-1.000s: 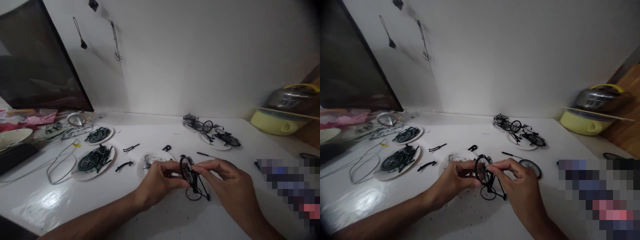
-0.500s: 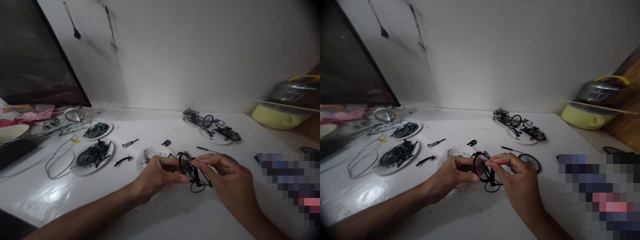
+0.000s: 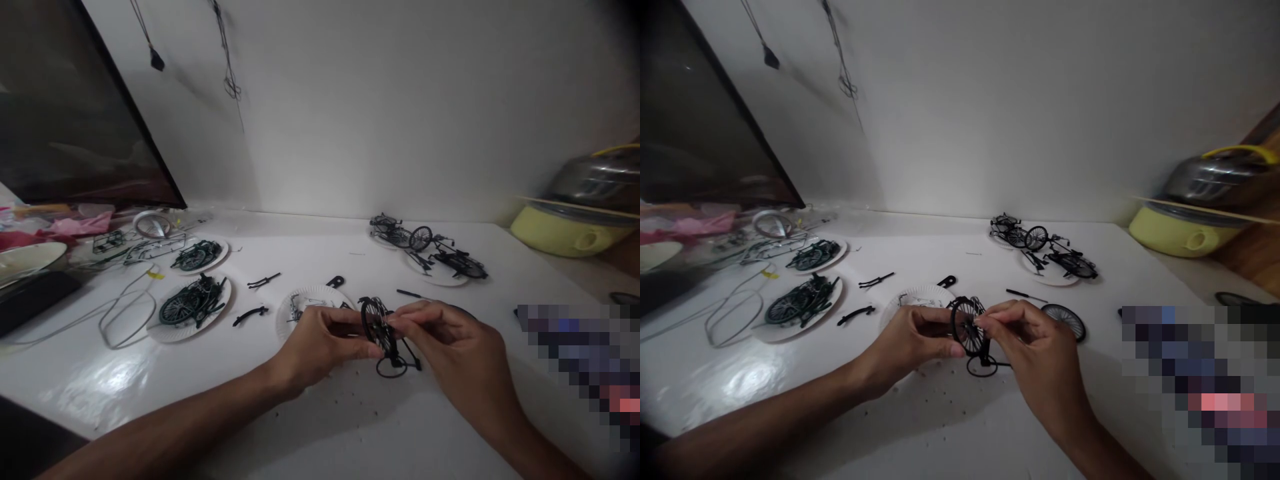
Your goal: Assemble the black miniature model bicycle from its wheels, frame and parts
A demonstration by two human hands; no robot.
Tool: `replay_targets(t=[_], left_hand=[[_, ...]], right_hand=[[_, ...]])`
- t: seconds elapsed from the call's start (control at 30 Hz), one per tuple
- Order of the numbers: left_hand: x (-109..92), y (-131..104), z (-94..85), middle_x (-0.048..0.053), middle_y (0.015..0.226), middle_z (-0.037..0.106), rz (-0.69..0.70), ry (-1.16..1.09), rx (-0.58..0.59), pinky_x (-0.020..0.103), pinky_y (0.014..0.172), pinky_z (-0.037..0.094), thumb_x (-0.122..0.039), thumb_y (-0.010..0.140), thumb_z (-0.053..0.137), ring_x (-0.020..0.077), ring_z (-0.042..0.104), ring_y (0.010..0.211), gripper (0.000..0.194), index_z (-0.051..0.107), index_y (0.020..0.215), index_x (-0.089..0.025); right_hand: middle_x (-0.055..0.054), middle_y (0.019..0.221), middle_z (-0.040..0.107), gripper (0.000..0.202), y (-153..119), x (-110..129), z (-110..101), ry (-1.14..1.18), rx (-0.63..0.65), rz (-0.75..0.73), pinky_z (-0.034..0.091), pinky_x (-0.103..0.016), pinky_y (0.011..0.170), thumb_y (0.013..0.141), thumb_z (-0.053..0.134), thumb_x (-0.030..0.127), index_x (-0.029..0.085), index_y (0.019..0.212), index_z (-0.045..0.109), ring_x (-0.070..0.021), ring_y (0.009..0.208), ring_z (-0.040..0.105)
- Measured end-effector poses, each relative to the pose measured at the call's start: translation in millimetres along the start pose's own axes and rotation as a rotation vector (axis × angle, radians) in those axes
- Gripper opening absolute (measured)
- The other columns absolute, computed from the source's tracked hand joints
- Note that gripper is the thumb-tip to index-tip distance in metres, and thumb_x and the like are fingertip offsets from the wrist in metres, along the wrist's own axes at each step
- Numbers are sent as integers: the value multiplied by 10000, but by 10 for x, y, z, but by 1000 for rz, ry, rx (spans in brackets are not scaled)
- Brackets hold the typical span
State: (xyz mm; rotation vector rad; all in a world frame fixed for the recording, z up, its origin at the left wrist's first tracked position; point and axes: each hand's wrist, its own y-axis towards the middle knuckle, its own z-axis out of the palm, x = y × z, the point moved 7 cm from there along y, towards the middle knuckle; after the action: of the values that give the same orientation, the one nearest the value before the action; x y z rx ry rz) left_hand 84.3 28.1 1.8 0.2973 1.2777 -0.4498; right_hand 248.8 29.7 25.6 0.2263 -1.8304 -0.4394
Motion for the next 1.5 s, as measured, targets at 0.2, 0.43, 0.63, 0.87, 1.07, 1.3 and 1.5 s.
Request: replay_targets(t=[0.2,0.43,0.63,0.87,1.07,1.3,1.5], left_hand=[[-37,-1,4,93,997,754,44,11,-21,382,955,537,-248,697,843,248,687,1010,420,743,1092,-144],[-100,-27,-12,112,1107,713,174,40,-62,346,910,566,-224,714,832,232,679,1000,409,738,1104,-147],[-426,-197,11,77,1205,657,483,358,-138,343,964,538,-190,726,829,232,614,1127,412,729,1122,-240],[-484,-238,83,73,1174,637,562,492,-53,328,953,528,-188,753,801,212,606,1111,474,678,1204,-268],[-472,-222,83,79,1181,630,524,488,-43,332,965,516,-203,749,805,215,595,1116,498,668,1223,-265],[-465,-186,42,97,1231,590,430,323,59,355,1013,480,-193,928,620,209,555,1176,280,691,1195,-244],[-377,-137,-65,94,1067,667,427,236,-95,292,836,550,-138,886,664,192,644,1002,177,772,1009,-203]], right_hand=[[-51,782,754,172,38,-15,17,7,35,53,602,-251,579,758,767,330,200,689,678,-182,644,722],[-30,823,758,148,-1,85,-11,-43,26,-40,621,-284,682,767,764,300,225,692,661,-195,757,733],[24,826,754,112,-31,349,-71,-236,57,-293,594,-291,728,805,740,312,284,723,669,-184,772,725],[37,811,768,85,-109,471,-53,-486,177,-412,589,-266,629,906,607,307,307,941,684,-160,659,726],[64,621,728,59,-92,345,-25,-312,160,-217,551,-168,456,867,654,295,296,843,709,-116,479,682],[37,620,739,117,-94,299,12,-158,151,27,573,-146,504,866,651,293,248,769,701,-116,523,706],[44,644,746,111,-140,312,41,-218,177,-16,573,-135,541,863,650,279,256,774,711,-103,555,712]])
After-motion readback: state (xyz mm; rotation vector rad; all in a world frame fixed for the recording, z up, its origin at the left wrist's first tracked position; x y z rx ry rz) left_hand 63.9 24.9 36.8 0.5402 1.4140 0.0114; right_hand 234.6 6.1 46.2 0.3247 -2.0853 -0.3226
